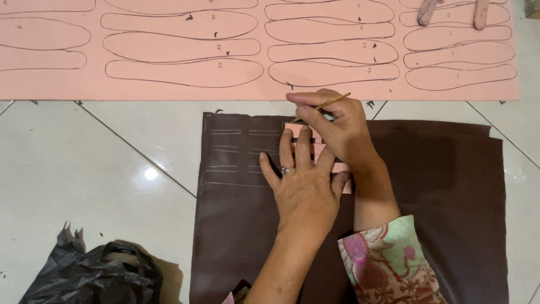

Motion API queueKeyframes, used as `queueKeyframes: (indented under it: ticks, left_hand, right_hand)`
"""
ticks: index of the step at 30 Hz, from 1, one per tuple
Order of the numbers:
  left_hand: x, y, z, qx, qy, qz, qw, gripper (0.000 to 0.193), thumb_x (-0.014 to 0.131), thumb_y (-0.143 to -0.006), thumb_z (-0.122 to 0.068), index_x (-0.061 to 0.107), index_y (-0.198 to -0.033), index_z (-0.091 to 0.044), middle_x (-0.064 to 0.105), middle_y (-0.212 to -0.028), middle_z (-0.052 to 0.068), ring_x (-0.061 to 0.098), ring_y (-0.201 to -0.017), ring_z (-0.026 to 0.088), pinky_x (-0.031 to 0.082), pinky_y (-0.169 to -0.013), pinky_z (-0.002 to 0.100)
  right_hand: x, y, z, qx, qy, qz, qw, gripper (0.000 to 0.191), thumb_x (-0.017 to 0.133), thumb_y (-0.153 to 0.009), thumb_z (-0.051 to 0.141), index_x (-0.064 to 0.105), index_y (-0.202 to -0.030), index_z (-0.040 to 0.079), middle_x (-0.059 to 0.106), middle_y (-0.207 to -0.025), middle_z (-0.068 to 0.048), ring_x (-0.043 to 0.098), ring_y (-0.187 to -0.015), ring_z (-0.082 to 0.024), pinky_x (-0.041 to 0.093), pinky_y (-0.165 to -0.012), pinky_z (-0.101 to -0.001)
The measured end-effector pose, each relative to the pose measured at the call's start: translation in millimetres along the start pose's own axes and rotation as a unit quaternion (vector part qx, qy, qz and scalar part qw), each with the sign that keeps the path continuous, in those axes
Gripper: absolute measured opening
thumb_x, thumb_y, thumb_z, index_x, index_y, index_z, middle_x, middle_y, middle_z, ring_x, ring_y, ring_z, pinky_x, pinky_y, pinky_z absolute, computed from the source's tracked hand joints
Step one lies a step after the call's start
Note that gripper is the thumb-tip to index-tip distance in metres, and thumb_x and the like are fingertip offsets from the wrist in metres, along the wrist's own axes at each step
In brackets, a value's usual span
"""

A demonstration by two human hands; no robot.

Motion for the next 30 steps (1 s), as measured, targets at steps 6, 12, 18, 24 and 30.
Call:
queueKeyframes:
  ticks: [6, 12, 18, 24, 30]
  left_hand:
    - [2.4, 3.7, 0.6, 0.006, 0.0, -0.018, 1.0, 0.044, 0.069, -0.087, -0.035, 0.066, -0.127, -0.018, 0.038, -0.151, 0.018, 0.019, -0.147, 0.042, 0.005, -0.108, 0.081]
    - [4.6, 3.2, 1.5, 0.01, 0.003, -0.02, 1.0, 0.035, 0.066, -0.09, -0.035, 0.068, -0.119, -0.017, 0.041, -0.148, 0.018, 0.018, -0.147, 0.044, 0.004, -0.107, 0.082]
    - [4.3, 4.1, 1.1, 0.013, 0.003, -0.023, 1.0, 0.034, 0.065, -0.091, -0.036, 0.068, -0.119, -0.017, 0.041, -0.148, 0.017, 0.019, -0.147, 0.044, 0.005, -0.107, 0.083]
    - [4.0, 3.2, 1.1, 0.001, 0.006, 0.006, 1.0, 0.034, 0.066, -0.091, -0.035, 0.067, -0.119, -0.017, 0.038, -0.149, 0.018, 0.017, -0.147, 0.044, 0.006, -0.107, 0.082]
    - [2.0, 1.7, -0.3, -0.001, 0.0, 0.011, 1.0, 0.045, 0.069, -0.087, -0.035, 0.065, -0.128, -0.019, 0.038, -0.148, 0.019, 0.019, -0.147, 0.043, 0.008, -0.106, 0.081]
  right_hand:
    - [-1.1, 1.8, -3.2, 0.026, -0.107, -0.078, 0.991, 0.016, 0.062, -0.106, 0.007, 0.071, -0.118, 0.0, 0.074, -0.116, -0.008, 0.066, -0.094, -0.01, 0.058, -0.085, -0.0266]
    - [-2.0, 1.1, -1.0, 0.003, -0.004, -0.057, 0.998, 0.017, 0.061, -0.106, 0.006, 0.072, -0.119, 0.001, 0.074, -0.108, -0.009, 0.066, -0.092, -0.011, 0.056, -0.08, -0.0264]
    - [-2.6, 1.0, 2.1, -0.007, -0.013, -0.053, 0.998, 0.017, 0.06, -0.106, 0.006, 0.072, -0.118, 0.002, 0.074, -0.111, -0.007, 0.066, -0.094, -0.01, 0.056, -0.081, -0.0262]
    - [0.3, 1.8, 4.9, -0.003, 0.005, -0.051, 0.999, 0.016, 0.063, -0.104, 0.006, 0.074, -0.117, 0.004, 0.074, -0.109, -0.006, 0.064, -0.087, -0.01, 0.054, -0.079, -0.0255]
    - [2.3, 0.9, 8.7, -0.002, 0.017, -0.033, 0.999, 0.018, 0.067, -0.102, 0.007, 0.076, -0.116, 0.004, 0.072, -0.093, -0.006, 0.064, -0.084, -0.011, 0.053, -0.075, -0.0261]
Point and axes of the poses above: each hand's wrist, its own y-axis away from the middle knuckle, its own x-axis out of the palm, z = x × y, the point moved 1 cm from there along -y, towards the middle knuckle
